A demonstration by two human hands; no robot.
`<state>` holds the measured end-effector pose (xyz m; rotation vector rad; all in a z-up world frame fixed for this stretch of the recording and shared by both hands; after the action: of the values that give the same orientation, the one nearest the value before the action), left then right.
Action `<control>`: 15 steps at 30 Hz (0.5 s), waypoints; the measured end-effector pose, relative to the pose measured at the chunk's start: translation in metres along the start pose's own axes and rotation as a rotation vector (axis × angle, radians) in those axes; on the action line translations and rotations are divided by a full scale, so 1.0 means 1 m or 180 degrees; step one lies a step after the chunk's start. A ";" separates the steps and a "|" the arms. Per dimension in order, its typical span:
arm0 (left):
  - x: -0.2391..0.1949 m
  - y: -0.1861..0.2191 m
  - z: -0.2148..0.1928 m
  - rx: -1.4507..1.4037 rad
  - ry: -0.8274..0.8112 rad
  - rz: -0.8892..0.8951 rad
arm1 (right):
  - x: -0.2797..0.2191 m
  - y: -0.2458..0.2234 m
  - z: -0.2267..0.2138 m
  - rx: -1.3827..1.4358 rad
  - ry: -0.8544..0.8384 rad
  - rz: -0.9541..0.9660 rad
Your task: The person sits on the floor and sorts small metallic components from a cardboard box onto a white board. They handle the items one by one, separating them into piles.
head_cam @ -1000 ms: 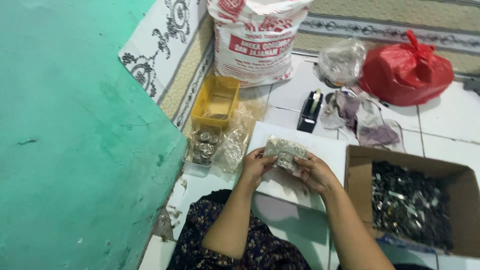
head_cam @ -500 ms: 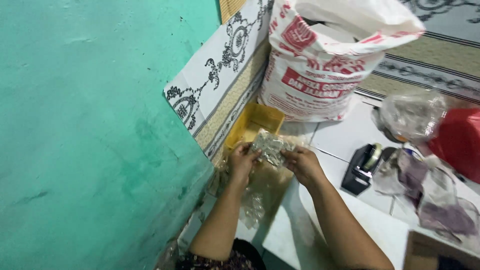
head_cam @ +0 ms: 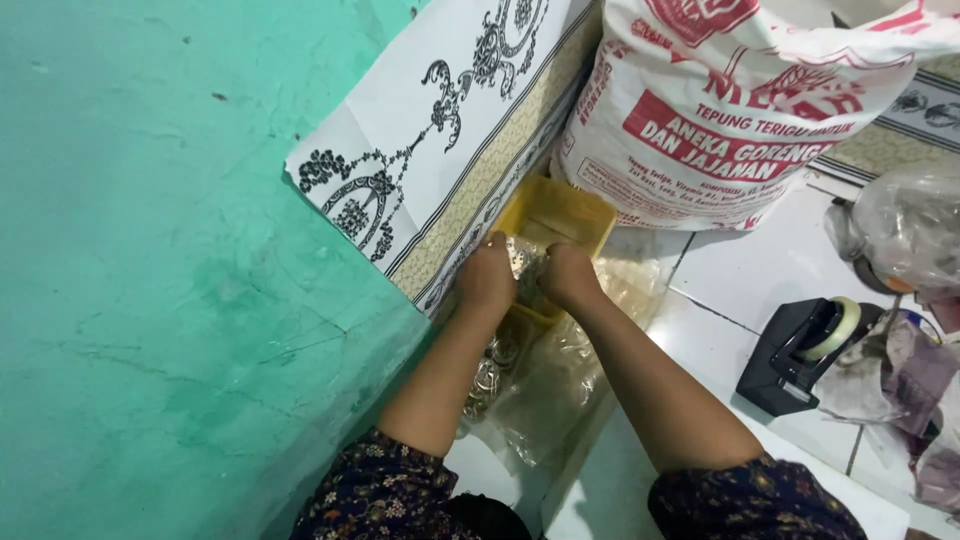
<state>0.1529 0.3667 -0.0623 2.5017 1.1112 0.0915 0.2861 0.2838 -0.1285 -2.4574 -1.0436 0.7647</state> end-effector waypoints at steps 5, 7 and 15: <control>-0.006 0.023 0.015 0.0735 0.0025 0.0564 | -0.054 -0.063 -0.017 -0.0562 -0.0226 -0.0266; -0.007 0.022 0.016 0.0669 0.0012 0.0691 | -0.062 -0.071 -0.018 -0.0823 -0.0313 -0.0466; -0.002 0.005 0.046 0.0968 -0.1106 0.0422 | -0.068 -0.068 -0.005 -0.1830 -0.0306 -0.0792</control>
<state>0.1652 0.3468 -0.1018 2.7119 0.8673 -0.4919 0.2127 0.2782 -0.0664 -2.6764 -1.7713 0.5608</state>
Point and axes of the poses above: each hand's wrist, its own x-axis towards the middle knuckle, its own z-axis out of the palm, y = z × x, the point moved 8 cm from there along x, towards the middle knuckle, and after that the axes turned 2 degrees about -y, right-handed, at the moved point
